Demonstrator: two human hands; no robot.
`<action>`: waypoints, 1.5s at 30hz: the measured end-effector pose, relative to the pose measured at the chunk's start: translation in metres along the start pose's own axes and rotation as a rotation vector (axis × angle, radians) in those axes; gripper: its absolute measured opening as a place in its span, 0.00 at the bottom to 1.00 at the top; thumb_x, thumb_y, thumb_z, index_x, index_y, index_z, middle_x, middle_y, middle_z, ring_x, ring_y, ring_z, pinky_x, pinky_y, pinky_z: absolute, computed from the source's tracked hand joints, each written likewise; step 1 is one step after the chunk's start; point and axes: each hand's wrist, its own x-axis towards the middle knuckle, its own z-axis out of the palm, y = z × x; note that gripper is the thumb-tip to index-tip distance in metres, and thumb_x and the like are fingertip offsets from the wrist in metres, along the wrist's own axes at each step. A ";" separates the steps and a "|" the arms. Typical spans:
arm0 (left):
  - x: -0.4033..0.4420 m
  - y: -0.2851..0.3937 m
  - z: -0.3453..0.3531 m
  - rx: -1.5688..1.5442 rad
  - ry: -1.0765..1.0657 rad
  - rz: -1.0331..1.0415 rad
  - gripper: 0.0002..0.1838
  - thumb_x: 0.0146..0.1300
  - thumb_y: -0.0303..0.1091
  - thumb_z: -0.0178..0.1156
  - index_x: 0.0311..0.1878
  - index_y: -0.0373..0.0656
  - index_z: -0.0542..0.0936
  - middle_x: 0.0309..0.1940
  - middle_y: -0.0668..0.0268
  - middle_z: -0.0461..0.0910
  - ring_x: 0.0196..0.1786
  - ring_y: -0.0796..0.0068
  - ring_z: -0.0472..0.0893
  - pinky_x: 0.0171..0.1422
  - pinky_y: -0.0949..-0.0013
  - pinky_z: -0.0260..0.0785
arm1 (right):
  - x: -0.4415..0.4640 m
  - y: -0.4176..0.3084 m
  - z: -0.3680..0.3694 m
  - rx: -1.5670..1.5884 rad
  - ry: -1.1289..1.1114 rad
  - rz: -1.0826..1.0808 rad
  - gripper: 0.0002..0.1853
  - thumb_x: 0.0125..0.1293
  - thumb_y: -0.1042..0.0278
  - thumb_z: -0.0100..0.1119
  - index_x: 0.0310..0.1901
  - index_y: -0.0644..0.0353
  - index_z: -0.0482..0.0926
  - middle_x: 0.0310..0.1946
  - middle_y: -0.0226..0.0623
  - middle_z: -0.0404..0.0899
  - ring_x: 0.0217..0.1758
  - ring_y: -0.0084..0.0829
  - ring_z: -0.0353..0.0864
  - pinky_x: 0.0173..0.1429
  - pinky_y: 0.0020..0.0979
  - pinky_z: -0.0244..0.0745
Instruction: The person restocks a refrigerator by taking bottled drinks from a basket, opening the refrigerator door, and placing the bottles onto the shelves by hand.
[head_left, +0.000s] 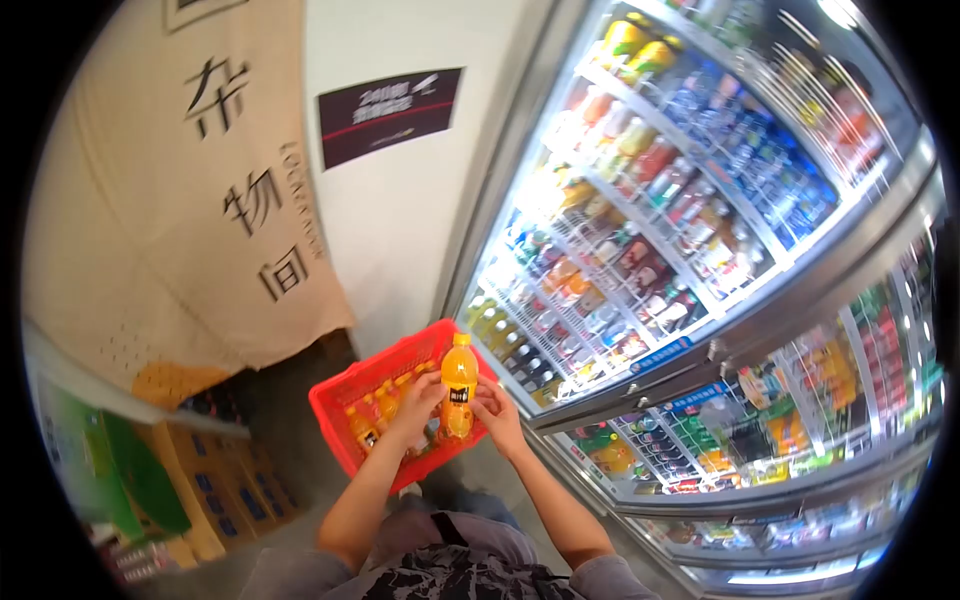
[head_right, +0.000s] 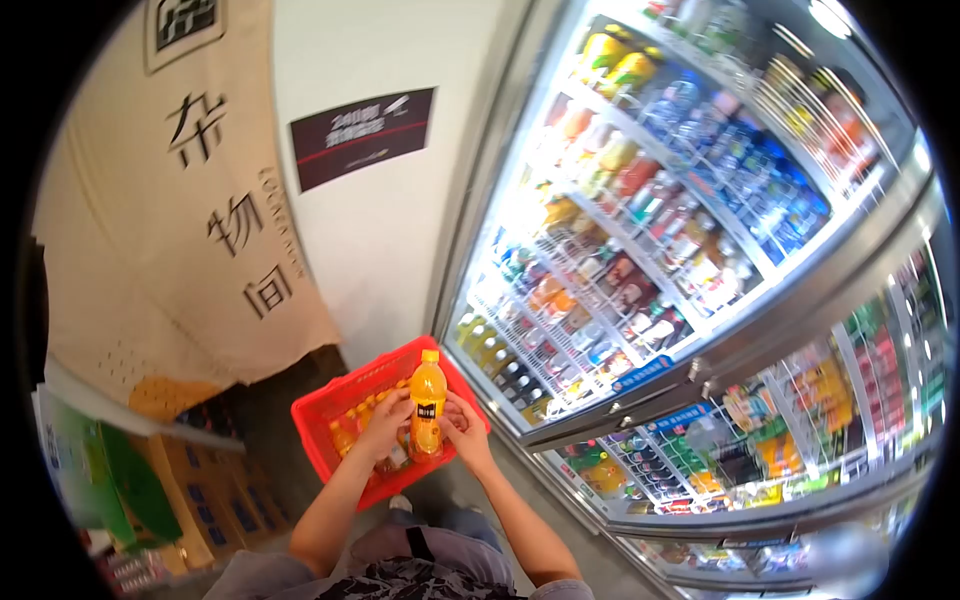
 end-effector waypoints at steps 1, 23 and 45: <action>0.002 0.008 0.014 0.019 -0.044 0.011 0.21 0.72 0.39 0.56 0.64 0.44 0.70 0.55 0.65 0.78 0.53 0.73 0.79 0.53 0.66 0.74 | -0.005 -0.005 -0.012 -0.018 0.019 -0.032 0.28 0.68 0.79 0.59 0.69 0.60 0.66 0.54 0.32 0.75 0.54 0.21 0.76 0.59 0.25 0.73; 0.034 0.009 0.350 0.177 -0.715 0.010 0.32 0.66 0.32 0.64 0.70 0.39 0.64 0.58 0.61 0.76 0.59 0.73 0.75 0.62 0.68 0.69 | -0.141 -0.136 -0.238 -0.148 0.508 -0.437 0.33 0.68 0.77 0.60 0.73 0.58 0.60 0.60 0.38 0.73 0.62 0.27 0.74 0.66 0.30 0.70; 0.052 -0.014 0.424 0.124 -0.707 0.046 0.28 0.69 0.36 0.61 0.70 0.41 0.67 0.57 0.69 0.77 0.58 0.77 0.75 0.58 0.71 0.67 | -0.107 -0.172 -0.374 -0.514 1.055 -0.441 0.26 0.60 0.53 0.72 0.48 0.71 0.81 0.37 0.46 0.86 0.42 0.33 0.87 0.50 0.31 0.80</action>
